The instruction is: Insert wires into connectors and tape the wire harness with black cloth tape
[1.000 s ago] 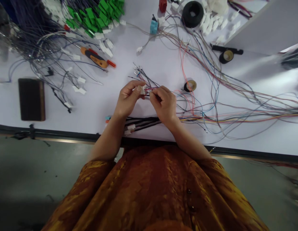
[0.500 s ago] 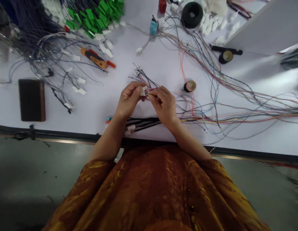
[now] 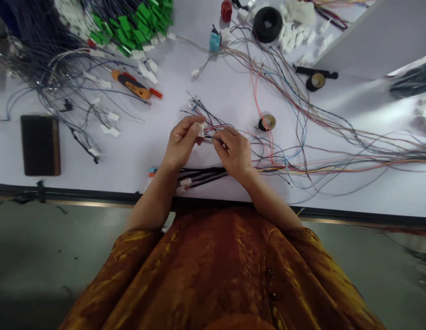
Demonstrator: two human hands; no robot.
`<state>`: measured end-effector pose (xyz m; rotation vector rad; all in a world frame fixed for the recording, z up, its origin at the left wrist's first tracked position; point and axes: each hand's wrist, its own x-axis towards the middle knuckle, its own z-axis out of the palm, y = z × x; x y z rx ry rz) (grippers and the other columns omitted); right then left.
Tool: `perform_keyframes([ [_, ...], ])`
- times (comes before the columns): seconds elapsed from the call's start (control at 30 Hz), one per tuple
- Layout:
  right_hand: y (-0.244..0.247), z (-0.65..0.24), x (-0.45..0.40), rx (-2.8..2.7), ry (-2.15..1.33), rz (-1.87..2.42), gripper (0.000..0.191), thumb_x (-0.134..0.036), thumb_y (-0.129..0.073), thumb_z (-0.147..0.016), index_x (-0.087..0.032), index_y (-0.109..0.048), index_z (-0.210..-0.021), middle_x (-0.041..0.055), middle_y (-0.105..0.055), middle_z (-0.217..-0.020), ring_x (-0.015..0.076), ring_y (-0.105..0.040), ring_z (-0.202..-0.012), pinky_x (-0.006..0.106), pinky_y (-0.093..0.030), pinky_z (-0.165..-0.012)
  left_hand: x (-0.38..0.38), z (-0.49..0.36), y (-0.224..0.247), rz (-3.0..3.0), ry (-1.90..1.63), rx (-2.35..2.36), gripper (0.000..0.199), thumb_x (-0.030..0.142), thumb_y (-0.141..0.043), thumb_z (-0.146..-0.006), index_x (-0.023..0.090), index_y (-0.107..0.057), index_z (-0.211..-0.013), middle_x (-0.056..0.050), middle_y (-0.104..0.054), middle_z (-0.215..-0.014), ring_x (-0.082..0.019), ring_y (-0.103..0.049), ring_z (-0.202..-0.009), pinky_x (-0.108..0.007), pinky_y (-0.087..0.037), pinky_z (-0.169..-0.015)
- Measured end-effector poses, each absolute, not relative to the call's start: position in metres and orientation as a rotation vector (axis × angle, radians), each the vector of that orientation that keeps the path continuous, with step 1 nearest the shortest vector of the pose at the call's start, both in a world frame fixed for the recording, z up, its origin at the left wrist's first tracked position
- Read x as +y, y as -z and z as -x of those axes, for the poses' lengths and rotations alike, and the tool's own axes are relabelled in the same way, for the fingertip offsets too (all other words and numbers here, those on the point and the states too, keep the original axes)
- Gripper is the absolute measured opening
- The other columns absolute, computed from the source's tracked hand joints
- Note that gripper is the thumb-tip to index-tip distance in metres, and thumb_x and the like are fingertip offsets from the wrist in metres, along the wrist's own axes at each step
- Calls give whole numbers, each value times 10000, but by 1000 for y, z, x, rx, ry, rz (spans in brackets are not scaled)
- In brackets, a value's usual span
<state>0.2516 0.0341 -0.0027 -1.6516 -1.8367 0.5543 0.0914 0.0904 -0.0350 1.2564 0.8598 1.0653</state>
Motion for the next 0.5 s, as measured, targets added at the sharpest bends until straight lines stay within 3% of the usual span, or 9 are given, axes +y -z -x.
perform_keyframes([
  [0.2, -3, -258, 29, -1828, -555, 1581, 178, -237, -511, -1014, -215, -659, -917, 33, -668, -924, 175, -623, -833, 307, -476, -761, 93, -87, 31, -1265, -1067, 875, 406, 618, -637, -908, 237, -698, -1037, -13, -582, -766, -114, -566, -623, -238, -496, -578],
  [0.27, -6, -266, 28, -1796, -522, 1533, 162, -294, -537, -1011, -219, -662, -940, 43, -674, -927, 195, -632, -880, 337, -503, -824, 93, -86, 27, -1262, -1059, 885, 401, 613, -624, -917, 233, -680, -1032, -26, -598, -816, -124, -594, -643, -249, -512, -578],
  [0.33, -5, -275, 30, -1742, -472, 1485, 219, -404, -626, -966, -221, -656, -1083, 73, -683, -1042, 237, -628, -1023, 394, -509, -938, 92, -86, 25, -1228, -1037, 893, 381, 594, -615, -928, 227, -667, -1014, -42, -606, -883, -131, -615, -665, -251, -512, -559],
  [0.43, 12, -283, 34, -1732, -569, 1388, 592, -509, -717, -887, -210, -530, -1362, 101, -667, -1196, 244, -614, -1093, 414, -513, -995, 92, -85, 24, -1199, -1006, 915, 375, 589, -610, -930, 217, -651, -944, -32, -572, -862, -107, -561, -608, -229, -450, -499],
  [0.5, 31, -282, 37, -1771, -694, 1351, 474, -459, -644, -949, -196, -554, -1333, 86, -680, -1108, 201, -624, -978, 360, -538, -920, 94, -83, 26, -1270, -1029, 985, 394, 603, -636, -909, 211, -623, -865, -2, -515, -763, -91, -482, -559, -222, -416, -494],
])
